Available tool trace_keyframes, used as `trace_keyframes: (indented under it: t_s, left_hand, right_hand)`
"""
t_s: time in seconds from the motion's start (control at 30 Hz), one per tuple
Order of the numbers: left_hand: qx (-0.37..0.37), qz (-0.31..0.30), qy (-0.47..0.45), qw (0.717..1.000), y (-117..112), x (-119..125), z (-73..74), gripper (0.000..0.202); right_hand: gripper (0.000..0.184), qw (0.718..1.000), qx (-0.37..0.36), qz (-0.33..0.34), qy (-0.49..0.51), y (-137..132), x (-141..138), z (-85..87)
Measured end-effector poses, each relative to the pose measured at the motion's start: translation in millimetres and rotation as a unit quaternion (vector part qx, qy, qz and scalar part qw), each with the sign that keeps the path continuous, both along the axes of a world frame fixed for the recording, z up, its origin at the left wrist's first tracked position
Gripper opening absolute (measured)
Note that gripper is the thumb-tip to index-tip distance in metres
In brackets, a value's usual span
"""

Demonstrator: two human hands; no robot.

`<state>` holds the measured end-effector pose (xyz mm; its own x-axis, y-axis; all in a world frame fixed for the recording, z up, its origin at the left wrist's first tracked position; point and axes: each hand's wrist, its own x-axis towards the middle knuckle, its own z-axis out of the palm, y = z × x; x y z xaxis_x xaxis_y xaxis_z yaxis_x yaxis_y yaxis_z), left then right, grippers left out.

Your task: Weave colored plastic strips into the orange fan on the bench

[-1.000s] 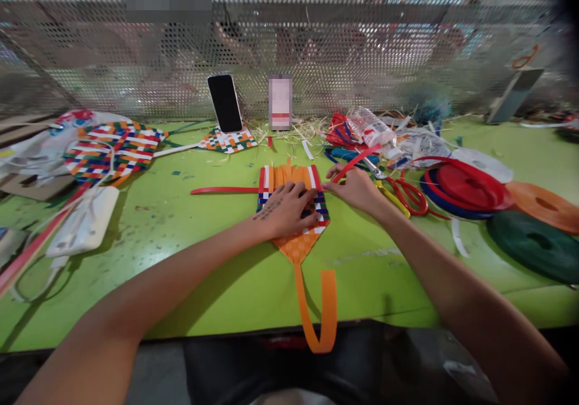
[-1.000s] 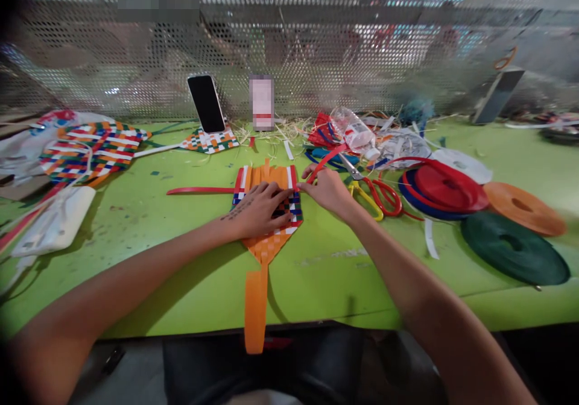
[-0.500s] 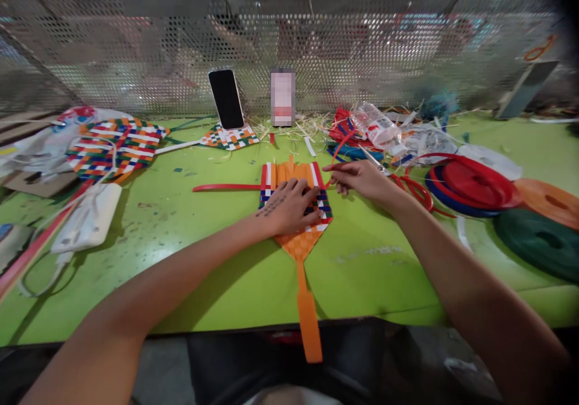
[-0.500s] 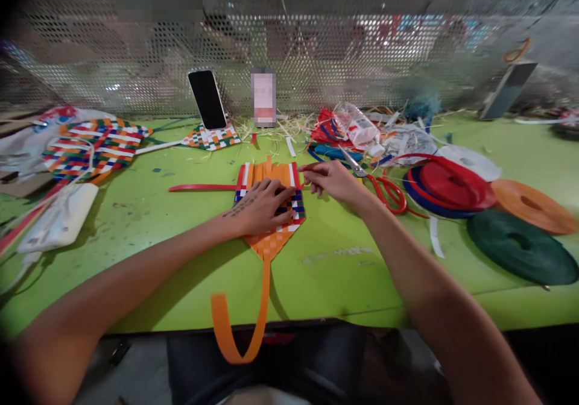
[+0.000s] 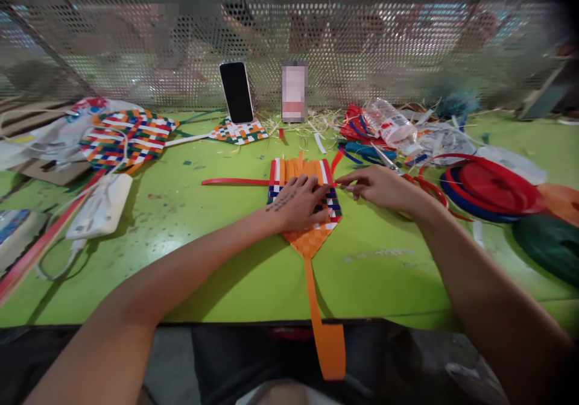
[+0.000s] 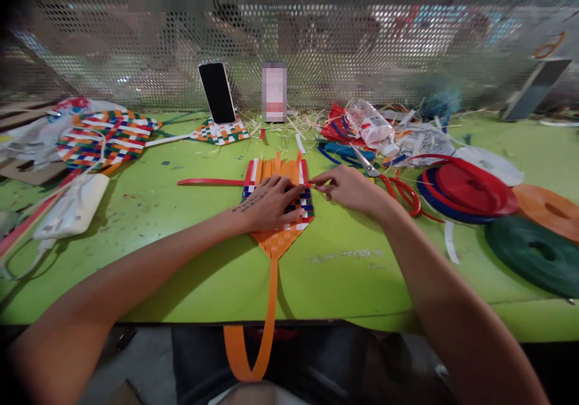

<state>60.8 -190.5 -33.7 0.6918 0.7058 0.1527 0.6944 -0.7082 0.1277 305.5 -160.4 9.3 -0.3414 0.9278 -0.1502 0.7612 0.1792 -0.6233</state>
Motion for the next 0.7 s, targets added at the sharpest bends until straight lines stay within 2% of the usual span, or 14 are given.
trace_keyframes:
  t_s: [0.13, 0.27, 0.57, 0.7]
  left_hand:
    - [0.002, 0.005, 0.006, 1.0, 0.3, 1.0, -0.6, 0.064]
    - [0.003, 0.007, 0.014, 1.0, 0.9, 1.8, -0.8, 0.064]
    - [0.005, 0.01, -0.026, 1.0, -0.6, 0.8, -4.4, 0.058]
    - [0.003, 0.019, -0.042, 0.999, -2.4, 0.9, -3.1, 0.065]
  right_hand:
    - [0.031, 0.996, 0.016, 0.073, -0.039, 1.7, 7.7, 1.6]
    - [0.031, 0.992, 0.024, 0.112, -0.056, 2.3, 9.5, -2.5]
    - [0.042, 0.988, 0.02, 0.142, -0.059, 7.8, 12.5, -11.9]
    - [0.041, 0.989, 0.011, 0.138, -0.047, 8.2, 9.6, -13.4]
